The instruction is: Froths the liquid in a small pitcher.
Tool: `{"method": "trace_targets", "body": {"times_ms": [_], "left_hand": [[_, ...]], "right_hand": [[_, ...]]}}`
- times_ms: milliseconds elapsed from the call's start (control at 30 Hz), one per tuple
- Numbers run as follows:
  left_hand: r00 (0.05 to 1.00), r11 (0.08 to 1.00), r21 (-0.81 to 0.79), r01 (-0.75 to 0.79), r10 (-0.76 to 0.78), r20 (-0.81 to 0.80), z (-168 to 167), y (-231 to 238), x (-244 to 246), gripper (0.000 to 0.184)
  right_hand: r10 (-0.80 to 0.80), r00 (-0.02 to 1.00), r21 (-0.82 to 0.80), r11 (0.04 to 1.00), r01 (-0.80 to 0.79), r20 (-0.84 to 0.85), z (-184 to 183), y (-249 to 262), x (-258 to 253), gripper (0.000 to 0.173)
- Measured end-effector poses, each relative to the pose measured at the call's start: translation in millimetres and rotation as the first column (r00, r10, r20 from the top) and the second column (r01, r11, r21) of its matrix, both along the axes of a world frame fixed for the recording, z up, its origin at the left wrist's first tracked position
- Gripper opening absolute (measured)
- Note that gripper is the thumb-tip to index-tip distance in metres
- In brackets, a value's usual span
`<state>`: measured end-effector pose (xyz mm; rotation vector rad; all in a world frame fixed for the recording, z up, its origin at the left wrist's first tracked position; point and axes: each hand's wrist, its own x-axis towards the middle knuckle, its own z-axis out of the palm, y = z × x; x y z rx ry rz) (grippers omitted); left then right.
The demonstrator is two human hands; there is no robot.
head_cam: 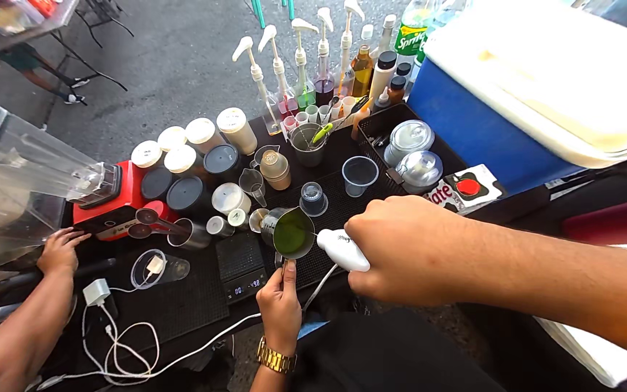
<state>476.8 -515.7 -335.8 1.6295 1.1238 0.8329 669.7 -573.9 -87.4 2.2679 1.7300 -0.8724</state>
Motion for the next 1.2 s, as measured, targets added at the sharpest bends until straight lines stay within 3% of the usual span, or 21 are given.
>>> {"method": "trace_targets", "body": {"times_ms": [1200], "left_hand": [[1.0, 1.0, 0.018, 0.001, -0.001, -0.001, -2.5, -0.5, 2.1, 0.028]], "right_hand": [[0.007, 0.999, -0.029, 1.0, -0.008, -0.037, 0.3, 2.3, -3.7, 0.024]]}}
